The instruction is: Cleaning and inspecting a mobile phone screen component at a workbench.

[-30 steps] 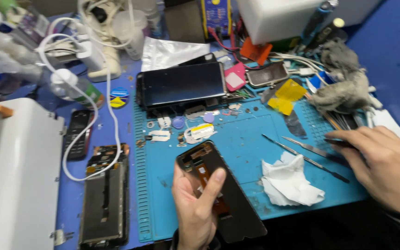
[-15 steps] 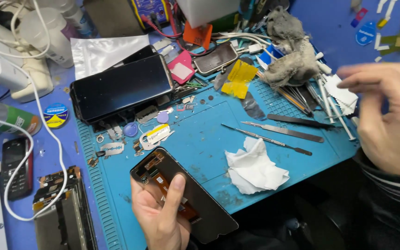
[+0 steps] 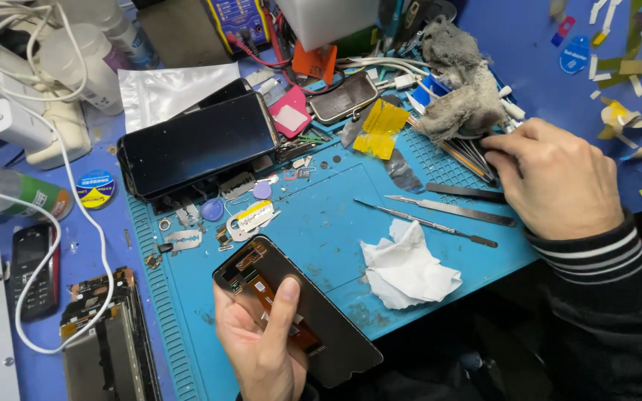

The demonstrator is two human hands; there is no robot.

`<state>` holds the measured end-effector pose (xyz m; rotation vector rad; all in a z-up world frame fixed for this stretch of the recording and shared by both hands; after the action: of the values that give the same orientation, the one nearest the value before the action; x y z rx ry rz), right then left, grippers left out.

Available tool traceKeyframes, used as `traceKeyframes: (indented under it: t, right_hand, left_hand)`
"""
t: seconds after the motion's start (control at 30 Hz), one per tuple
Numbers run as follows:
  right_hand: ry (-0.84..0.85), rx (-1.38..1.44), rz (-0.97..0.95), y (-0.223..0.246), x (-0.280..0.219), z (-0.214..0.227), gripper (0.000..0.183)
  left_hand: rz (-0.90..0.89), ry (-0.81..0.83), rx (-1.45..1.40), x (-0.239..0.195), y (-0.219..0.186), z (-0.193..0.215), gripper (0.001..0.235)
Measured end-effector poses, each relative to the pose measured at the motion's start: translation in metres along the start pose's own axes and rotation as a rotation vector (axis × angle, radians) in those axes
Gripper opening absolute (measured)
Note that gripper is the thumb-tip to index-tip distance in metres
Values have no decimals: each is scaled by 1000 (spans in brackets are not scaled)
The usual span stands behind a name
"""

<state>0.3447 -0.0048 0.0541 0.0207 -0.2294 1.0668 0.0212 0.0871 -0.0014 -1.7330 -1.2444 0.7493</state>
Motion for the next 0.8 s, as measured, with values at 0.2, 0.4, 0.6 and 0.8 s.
traceKeyframes:
  t: [0.2, 0.4, 0.6, 0.8]
  right_hand:
    - [-27, -186, -82, -5, 5, -10, 25]
    - [56, -273, -164, -10, 9, -14, 33]
    - [-5, -268, -118, -4, 3, 3, 19]
    - [-142, 391, 19, -8, -20, 38, 20]
  left_hand:
    - [5, 8, -7, -1, 3, 3, 63]
    - [4, 19, 15, 0, 3, 3, 59]
    - [2, 11, 17, 0, 2, 3, 59]
    - [3, 3, 33, 0, 1, 4, 64]
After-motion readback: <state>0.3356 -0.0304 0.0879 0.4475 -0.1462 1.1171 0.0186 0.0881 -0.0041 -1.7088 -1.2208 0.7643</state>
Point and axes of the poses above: each hand's wrist, its own x-axis towards the middle knuckle, its own z-axis out of the back of the hand, y = z × x, the point moved 9 cm from there along x, towards the middle knuckle, and after that the axes turned 7 degrees about y, right-handed, at the moved point
